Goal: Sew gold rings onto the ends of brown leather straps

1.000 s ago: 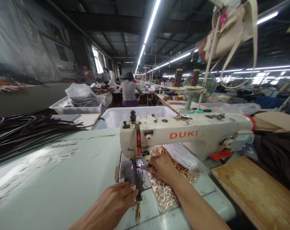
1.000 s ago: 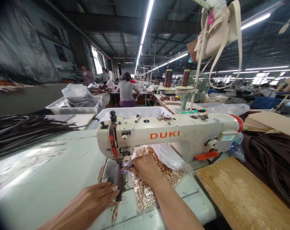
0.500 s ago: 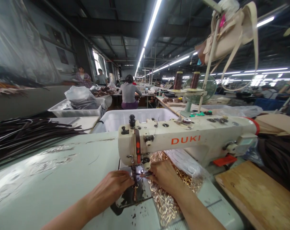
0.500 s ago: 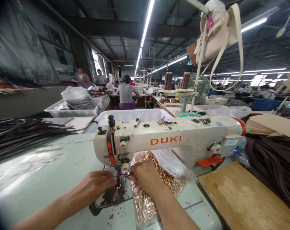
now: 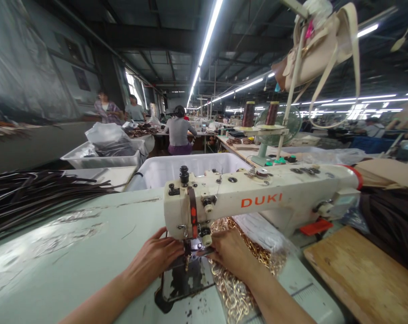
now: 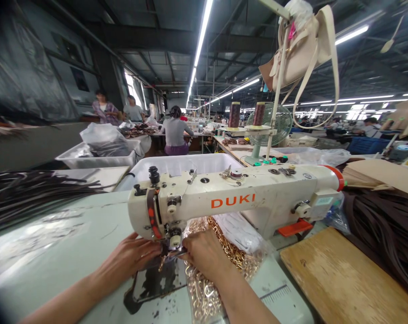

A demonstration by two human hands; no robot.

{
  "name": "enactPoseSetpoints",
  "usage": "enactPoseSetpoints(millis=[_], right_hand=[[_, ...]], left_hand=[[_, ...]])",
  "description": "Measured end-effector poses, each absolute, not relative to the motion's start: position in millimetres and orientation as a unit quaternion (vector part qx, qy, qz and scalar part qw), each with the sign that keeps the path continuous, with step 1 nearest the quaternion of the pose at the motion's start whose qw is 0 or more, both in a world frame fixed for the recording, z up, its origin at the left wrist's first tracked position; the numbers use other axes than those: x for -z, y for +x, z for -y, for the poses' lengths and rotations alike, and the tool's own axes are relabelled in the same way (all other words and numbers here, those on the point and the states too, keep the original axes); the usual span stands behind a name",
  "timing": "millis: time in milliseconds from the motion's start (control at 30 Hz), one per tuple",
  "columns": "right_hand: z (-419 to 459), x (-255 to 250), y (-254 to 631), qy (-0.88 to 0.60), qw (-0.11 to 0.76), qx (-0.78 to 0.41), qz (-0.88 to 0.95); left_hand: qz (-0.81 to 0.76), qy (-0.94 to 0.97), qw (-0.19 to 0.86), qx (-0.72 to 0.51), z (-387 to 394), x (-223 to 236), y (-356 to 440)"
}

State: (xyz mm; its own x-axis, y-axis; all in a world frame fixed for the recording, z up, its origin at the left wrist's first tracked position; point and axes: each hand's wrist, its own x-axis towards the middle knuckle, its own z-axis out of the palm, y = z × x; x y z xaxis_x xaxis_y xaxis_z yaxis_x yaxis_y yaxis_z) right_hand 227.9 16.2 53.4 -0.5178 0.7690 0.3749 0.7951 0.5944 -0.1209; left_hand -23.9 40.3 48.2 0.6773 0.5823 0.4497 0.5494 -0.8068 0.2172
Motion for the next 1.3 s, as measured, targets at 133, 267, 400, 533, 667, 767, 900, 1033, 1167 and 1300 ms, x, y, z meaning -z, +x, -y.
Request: enactPoseSetpoints(millis=[133,267,400,533,667,767,900,1033,1167,1300], right_hand=[[-14.8,-52.4,226.5,-0.456,0.177,0.029,0.872],[-13.1,-60.2,223.7,-0.488,0.143,0.036,0.860],[3.5,-84.5,224.9,-0.523,0.153,0.045,0.837],[45.1,-101.3,222.9,-0.544,0.239,-0.027,0.804],[87.8,-92.7,202.8,-0.450,0.363,-0.148,0.802],[107.4,-84.0,180.7,-0.404,0.408,-0.170,0.801],[117.1,-84.3,160.3,-0.373,0.434,-0.170,0.802],[118.4,-89.5,151.6,-0.343,0.437,-0.142,0.819],[118.2,-90.7,146.5,-0.320,0.448,-0.112,0.827],[121.4,-85.9,144.9,-0.327,0.479,-0.168,0.797]], left_hand=[[-0.296,0.937,0.038,-0.184,-52.0,-59.1,-20.0],[-0.281,0.949,0.026,-0.140,-50.6,-59.2,-16.0],[-0.338,0.929,-0.001,-0.153,-17.5,-49.8,-33.1],[-0.417,0.891,0.038,-0.177,42.7,-63.1,-52.1],[-0.464,0.687,0.449,-0.334,99.1,-89.2,-43.7],[-0.448,0.542,0.569,-0.425,123.7,-96.2,-33.9],[-0.453,0.508,0.577,-0.452,141.2,-98.7,-32.5],[-0.435,0.537,0.574,-0.439,153.2,-110.8,-36.1],[-0.431,0.549,0.583,-0.416,161.8,-114.4,-34.6],[-0.452,0.524,0.561,-0.453,161.3,-97.8,-35.2]])
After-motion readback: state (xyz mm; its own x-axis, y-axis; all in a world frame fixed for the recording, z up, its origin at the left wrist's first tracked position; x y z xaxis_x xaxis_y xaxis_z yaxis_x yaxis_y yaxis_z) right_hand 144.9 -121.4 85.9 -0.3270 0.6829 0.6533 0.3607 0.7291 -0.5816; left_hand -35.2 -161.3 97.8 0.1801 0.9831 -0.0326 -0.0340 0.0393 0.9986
